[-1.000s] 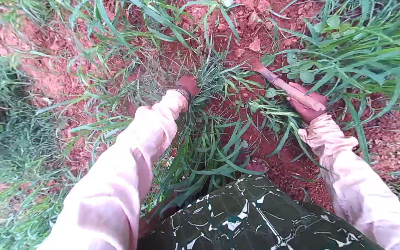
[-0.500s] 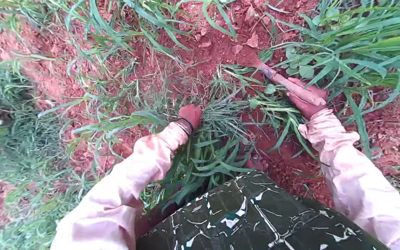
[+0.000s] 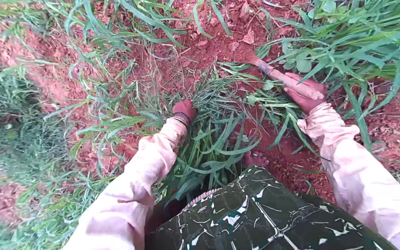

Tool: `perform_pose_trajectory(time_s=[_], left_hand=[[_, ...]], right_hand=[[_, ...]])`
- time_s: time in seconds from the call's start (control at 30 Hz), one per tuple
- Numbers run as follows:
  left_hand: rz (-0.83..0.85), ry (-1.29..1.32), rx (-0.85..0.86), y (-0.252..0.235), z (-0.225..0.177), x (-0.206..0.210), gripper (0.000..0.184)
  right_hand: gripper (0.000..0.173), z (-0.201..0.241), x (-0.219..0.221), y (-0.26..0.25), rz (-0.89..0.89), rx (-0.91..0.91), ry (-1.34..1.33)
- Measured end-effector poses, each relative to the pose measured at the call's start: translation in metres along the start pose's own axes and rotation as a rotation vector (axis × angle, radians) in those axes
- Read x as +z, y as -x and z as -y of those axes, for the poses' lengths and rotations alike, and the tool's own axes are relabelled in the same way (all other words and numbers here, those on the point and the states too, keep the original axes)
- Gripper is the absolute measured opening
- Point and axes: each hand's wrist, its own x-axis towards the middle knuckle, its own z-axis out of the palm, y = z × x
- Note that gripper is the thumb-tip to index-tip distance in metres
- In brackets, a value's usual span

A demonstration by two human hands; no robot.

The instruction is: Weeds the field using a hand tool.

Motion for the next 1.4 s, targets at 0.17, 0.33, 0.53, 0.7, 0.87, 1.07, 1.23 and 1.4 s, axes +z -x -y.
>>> perform_pose_trajectory(time_s=[0.17, 0.33, 0.53, 0.7, 0.87, 1.07, 1.23, 1.4], left_hand=[[0.068, 0.060, 0.004, -0.005, 0.002, -0.006, 0.042], [0.078, -0.054, 0.035, -0.015, 0.007, -0.005, 0.044], [0.065, -0.046, 0.076, -0.019, 0.019, 0.000, 0.047], [0.068, -0.074, 0.097, -0.013, 0.021, 0.004, 0.044], [0.134, -0.160, 0.161, -0.014, 0.026, -0.001, 0.038], [0.052, 0.039, 0.257, -0.019, 0.046, 0.009, 0.038], [0.074, 0.142, 0.450, 0.018, 0.061, 0.014, 0.046], [-0.187, 0.202, 0.275, 0.066, 0.163, 0.006, 0.034]], right_hand=[[0.048, 0.003, 0.001, 0.000, -0.014, -0.012, -0.013], [0.046, 0.006, 0.002, 0.000, -0.021, 0.007, -0.050], [0.048, 0.003, 0.003, 0.000, -0.038, 0.010, -0.076], [0.048, 0.001, 0.002, 0.001, -0.040, 0.014, -0.062], [0.046, 0.004, 0.004, 0.003, -0.066, -0.024, -0.064], [0.047, -0.001, 0.001, 0.004, -0.035, -0.027, 0.020], [0.047, 0.000, -0.002, 0.006, -0.036, -0.001, 0.001], [0.052, 0.000, 0.004, 0.004, -0.003, 0.003, 0.060]])
